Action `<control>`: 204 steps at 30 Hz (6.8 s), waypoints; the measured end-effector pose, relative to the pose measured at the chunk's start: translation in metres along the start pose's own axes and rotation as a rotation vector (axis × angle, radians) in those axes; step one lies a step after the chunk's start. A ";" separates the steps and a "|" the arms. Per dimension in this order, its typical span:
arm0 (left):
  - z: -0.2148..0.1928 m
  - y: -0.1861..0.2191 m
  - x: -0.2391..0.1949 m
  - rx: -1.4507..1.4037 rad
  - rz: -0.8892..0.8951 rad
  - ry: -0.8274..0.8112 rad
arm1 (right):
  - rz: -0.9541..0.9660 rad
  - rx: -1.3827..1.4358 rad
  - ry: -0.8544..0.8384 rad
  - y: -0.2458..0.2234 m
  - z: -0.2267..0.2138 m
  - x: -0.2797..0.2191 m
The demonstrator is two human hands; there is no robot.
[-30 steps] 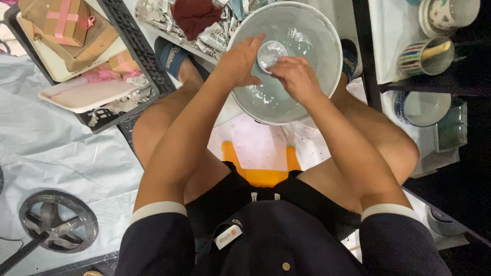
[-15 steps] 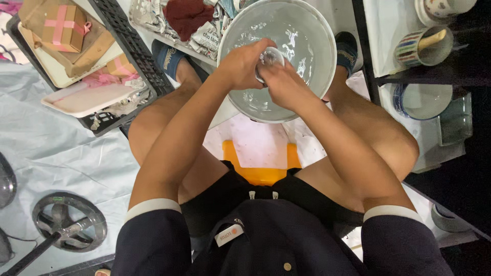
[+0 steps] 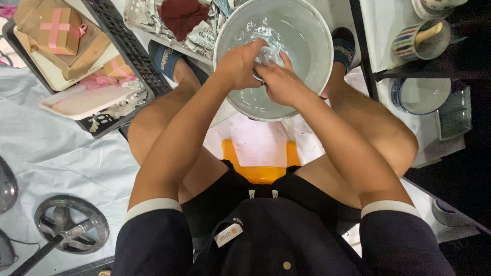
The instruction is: The person washes several ceramic items by hand in a bucket of water. They scrub a small blue bowl, a larger blue-rimmed bowl, a square dish, and a small glass, then place each item on a nearby shelf after rinsing.
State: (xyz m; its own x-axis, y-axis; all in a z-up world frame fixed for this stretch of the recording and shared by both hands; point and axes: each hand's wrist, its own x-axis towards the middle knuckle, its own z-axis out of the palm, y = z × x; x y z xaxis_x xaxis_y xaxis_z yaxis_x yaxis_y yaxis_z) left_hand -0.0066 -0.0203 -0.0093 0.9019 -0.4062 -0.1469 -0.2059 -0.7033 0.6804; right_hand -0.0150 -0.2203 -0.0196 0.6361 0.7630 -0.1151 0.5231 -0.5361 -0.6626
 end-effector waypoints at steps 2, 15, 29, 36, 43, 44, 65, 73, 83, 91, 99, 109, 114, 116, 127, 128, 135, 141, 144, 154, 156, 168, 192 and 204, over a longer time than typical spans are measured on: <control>0.001 -0.001 0.002 0.008 0.015 0.003 | 0.050 0.068 -0.068 -0.001 -0.009 0.002; 0.009 0.005 0.015 0.462 -0.233 -0.291 | 0.205 0.114 -0.048 0.009 -0.065 -0.007; 0.011 0.010 0.010 0.576 -0.337 -0.421 | 0.159 0.070 -0.049 -0.009 -0.063 0.006; 0.000 0.004 0.017 0.295 -0.317 -0.004 | 0.329 0.129 -0.006 0.006 -0.103 -0.010; 0.015 0.022 0.019 0.218 -0.296 -0.213 | 0.268 0.133 0.084 0.010 -0.121 -0.032; 0.018 0.028 0.017 0.310 -0.279 -0.326 | 0.257 0.139 0.077 0.008 -0.119 -0.030; 0.035 0.030 0.009 0.526 -0.099 -0.102 | 0.215 0.098 0.061 0.018 -0.107 -0.028; 0.013 0.042 0.024 0.163 -0.286 -0.022 | 0.235 0.088 0.093 0.030 -0.092 -0.029; 0.002 0.143 -0.017 -0.608 0.291 0.039 | -0.064 0.386 0.632 -0.070 -0.127 -0.138; 0.100 0.291 -0.088 -0.731 0.526 -0.159 | 0.340 0.161 0.780 -0.170 -0.126 -0.341; 0.150 0.392 -0.140 -0.515 0.651 -0.429 | 0.630 0.205 1.112 -0.162 -0.058 -0.499; 0.175 0.418 -0.171 -0.496 0.653 -0.633 | 1.022 0.118 1.570 -0.005 -0.003 -0.559; 0.177 0.419 -0.179 -0.521 0.575 -0.701 | 0.956 -0.435 1.640 0.062 0.009 -0.557; 0.176 0.418 -0.179 -0.525 0.567 -0.707 | 0.984 -0.449 1.577 0.073 0.010 -0.558; 0.179 0.418 -0.177 -0.526 0.580 -0.703 | 0.840 -0.225 1.497 0.062 0.015 -0.563; 0.178 0.417 -0.177 -0.525 0.578 -0.702 | 0.904 -0.254 1.474 0.057 0.015 -0.563; 0.174 0.412 -0.172 -0.561 0.565 -0.663 | 1.010 -0.415 1.476 -0.009 0.008 -0.546; 0.172 0.403 -0.160 -0.688 0.525 -0.587 | 0.712 -0.234 1.450 -0.082 0.017 -0.489; 0.166 0.393 -0.151 -0.742 0.507 -0.513 | 0.596 -0.068 1.314 -0.084 0.003 -0.453; 0.134 0.357 -0.144 -0.987 0.346 -0.351 | 0.459 0.190 0.966 0.038 -0.038 -0.300; 0.132 0.350 -0.146 -1.010 0.313 -0.327 | 0.539 -0.041 0.926 0.073 -0.040 -0.295; 0.124 0.296 -0.147 -1.001 0.260 -0.219 | 0.662 -0.138 0.865 0.059 -0.045 -0.297; -0.028 0.162 -0.128 -0.880 -0.146 0.257 | -0.296 0.222 0.752 -0.165 -0.116 -0.179; -0.095 0.111 -0.038 -0.396 -0.042 0.213 | 0.234 0.636 0.600 -0.026 -0.107 -0.043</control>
State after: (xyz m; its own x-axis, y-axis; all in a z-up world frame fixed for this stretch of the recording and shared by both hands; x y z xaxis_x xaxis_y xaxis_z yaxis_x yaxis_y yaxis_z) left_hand -0.0273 -0.0278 0.1399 0.9730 -0.2236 -0.0569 -0.0441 -0.4222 0.9054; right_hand 0.0046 -0.2782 0.0815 0.9688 0.2476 -0.0107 0.0446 -0.2167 -0.9752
